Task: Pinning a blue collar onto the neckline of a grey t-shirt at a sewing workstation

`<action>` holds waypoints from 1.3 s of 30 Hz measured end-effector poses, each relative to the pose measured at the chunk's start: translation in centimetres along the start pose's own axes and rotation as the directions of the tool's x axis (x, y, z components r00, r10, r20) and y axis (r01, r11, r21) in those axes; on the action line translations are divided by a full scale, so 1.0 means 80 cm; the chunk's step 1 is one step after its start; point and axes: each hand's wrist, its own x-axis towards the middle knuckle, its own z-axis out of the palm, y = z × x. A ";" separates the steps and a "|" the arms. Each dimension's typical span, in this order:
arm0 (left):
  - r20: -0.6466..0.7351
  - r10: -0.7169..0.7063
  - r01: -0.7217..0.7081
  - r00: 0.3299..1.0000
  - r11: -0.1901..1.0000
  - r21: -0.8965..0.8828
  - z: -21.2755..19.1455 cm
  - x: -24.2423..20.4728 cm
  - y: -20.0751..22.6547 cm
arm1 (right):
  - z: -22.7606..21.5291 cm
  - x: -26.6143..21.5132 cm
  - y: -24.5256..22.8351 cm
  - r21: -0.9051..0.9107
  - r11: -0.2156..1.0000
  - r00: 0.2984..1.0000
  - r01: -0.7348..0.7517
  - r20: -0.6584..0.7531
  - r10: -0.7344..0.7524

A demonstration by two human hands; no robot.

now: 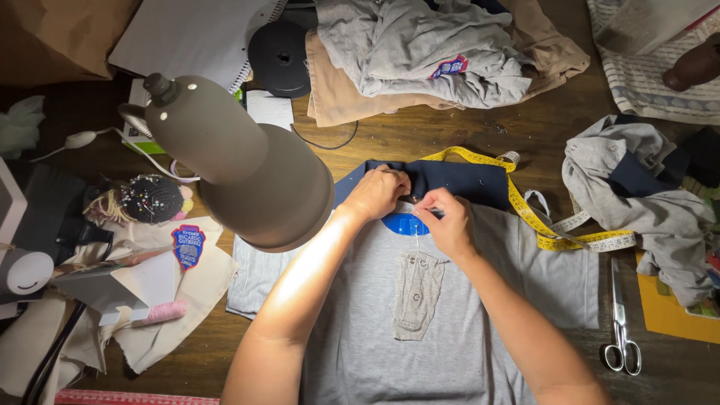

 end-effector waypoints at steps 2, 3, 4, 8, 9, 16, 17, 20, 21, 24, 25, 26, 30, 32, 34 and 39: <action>0.001 -0.009 0.009 1.000 1.000 -0.023 0.000 -0.003 -0.001 | -0.007 -0.004 -0.010 0.015 0.999 0.999 0.043 -0.012 -0.043; 0.002 -0.014 0.014 1.000 0.999 -0.047 0.000 -0.004 -0.001 | -0.012 -0.006 -0.014 0.028 0.996 0.996 0.086 -0.028 -0.085; 0.002 -0.016 0.016 1.000 0.999 -0.047 0.000 -0.005 0.001 | -0.011 -0.006 -0.014 0.029 0.996 0.996 0.086 -0.026 -0.085; 0.092 -0.022 0.030 0.996 0.996 -0.089 0.005 -0.001 0.001 | -0.010 -0.006 -0.012 0.010 0.988 0.986 0.151 -0.073 -0.150; 0.117 -0.048 0.061 0.992 0.992 -0.114 0.008 -0.001 0.000 | -0.009 -0.007 -0.011 -0.009 0.986 0.982 0.167 -0.088 -0.167; 0.166 -0.041 0.046 0.985 0.999 -0.027 -0.006 -0.005 0.011 | -0.006 -0.013 -0.014 -0.248 0.927 0.923 0.282 -0.195 -0.333; 0.191 -0.059 0.062 0.980 0.998 -0.007 -0.010 -0.005 0.014 | -0.007 -0.012 -0.015 -0.255 0.918 0.919 0.303 -0.176 -0.352; 0.228 -0.107 0.114 0.968 0.993 -0.019 -0.016 -0.004 0.015 | -0.008 -0.011 -0.014 -0.297 0.890 0.906 0.346 -0.140 -0.399; 0.244 -0.135 0.152 0.960 0.987 -0.051 -0.017 -0.004 0.014 | -0.008 -0.011 -0.012 -0.331 0.869 0.897 0.368 -0.121 -0.426; 0.268 -0.138 0.151 0.953 0.988 -0.027 -0.013 0.001 0.014 | -0.008 -0.012 -0.010 -0.378 0.843 0.893 0.383 -0.084 -0.443; 0.268 -0.139 0.152 0.953 0.988 -0.029 -0.021 -0.003 0.020 | -0.008 -0.012 -0.009 -0.378 0.843 0.893 0.383 -0.082 -0.442; 0.280 -0.123 0.136 0.952 0.990 -0.027 -0.028 -0.006 0.026 | -0.009 -0.012 -0.008 -0.386 0.840 0.895 0.381 -0.073 -0.439; 0.228 -0.017 0.033 0.974 0.997 -0.066 -0.053 -0.024 0.040 | -0.008 -0.012 -0.008 -0.389 0.852 0.911 0.351 -0.069 -0.406; 0.180 0.006 0.002 0.984 0.999 -0.042 -0.049 -0.026 0.037 | -0.009 -0.011 -0.011 -0.374 0.862 0.917 0.343 -0.067 -0.394; 0.131 0.026 -0.023 0.991 1.000 -0.021 -0.038 -0.031 0.031 | -0.009 -0.012 -0.012 -0.357 0.871 0.923 0.337 -0.058 -0.381; -0.051 0.100 -0.096 0.994 0.993 0.074 -0.008 -0.034 0.028 | -0.009 -0.008 -0.014 -0.363 0.872 0.928 0.329 -0.047 -0.370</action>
